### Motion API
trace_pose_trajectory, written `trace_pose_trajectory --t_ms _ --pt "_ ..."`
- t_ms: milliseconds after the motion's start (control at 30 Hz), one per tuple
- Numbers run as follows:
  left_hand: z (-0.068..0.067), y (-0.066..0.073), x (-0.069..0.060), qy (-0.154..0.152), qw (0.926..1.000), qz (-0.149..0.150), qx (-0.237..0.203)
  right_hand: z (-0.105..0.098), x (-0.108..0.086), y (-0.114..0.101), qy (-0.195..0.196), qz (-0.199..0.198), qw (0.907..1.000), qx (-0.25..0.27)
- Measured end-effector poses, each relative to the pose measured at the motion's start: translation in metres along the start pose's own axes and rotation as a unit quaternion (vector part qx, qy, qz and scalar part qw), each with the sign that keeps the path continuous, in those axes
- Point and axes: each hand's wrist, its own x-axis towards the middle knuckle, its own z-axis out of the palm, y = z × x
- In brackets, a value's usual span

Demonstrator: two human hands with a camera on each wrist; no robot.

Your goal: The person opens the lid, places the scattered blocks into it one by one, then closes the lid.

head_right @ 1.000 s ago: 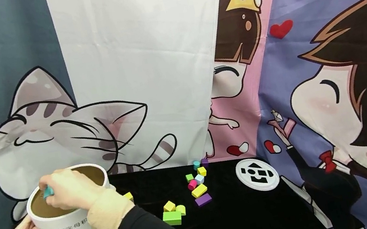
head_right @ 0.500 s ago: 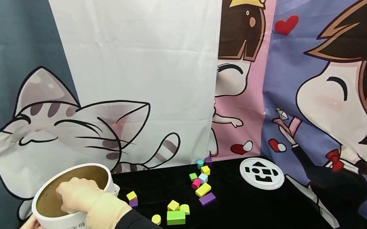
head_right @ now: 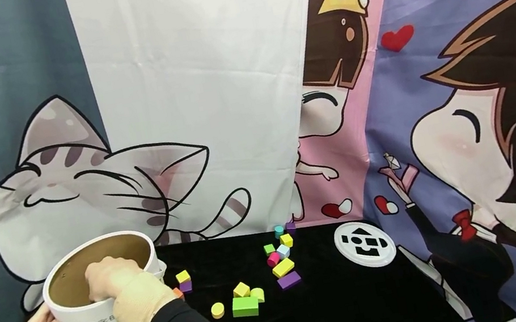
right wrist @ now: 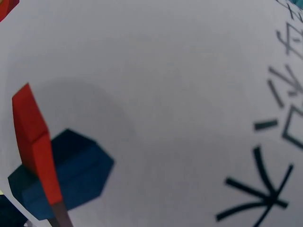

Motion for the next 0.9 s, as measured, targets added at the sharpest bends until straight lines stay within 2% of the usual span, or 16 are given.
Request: trace_pose_trajectory --t_ms 500,667,800,900 --pt "0.0012 -0.0004 0.0001 -0.005 1.0000 0.004 -0.001 -0.0002 -0.0019 -0.0006 0.002 0.015 0.9998 -0.012" --pt "0.0013 0.0011 0.0029 -0.011 0.9999 0.012 -0.002 -0.0026 -0.0009 0.0010 0.011 -0.001 0.9997 -0.022" --pt "0.0004 0.0010 0.0035 -0.014 0.9999 0.004 0.003 -0.0046 -0.0027 0.0038 0.051 -0.038 0.9977 -0.022" --pt "-0.0005 0.0002 0.0019 -0.014 0.9999 0.000 0.003 -0.0067 -0.0075 0.0073 0.116 -0.078 0.9902 -0.003"
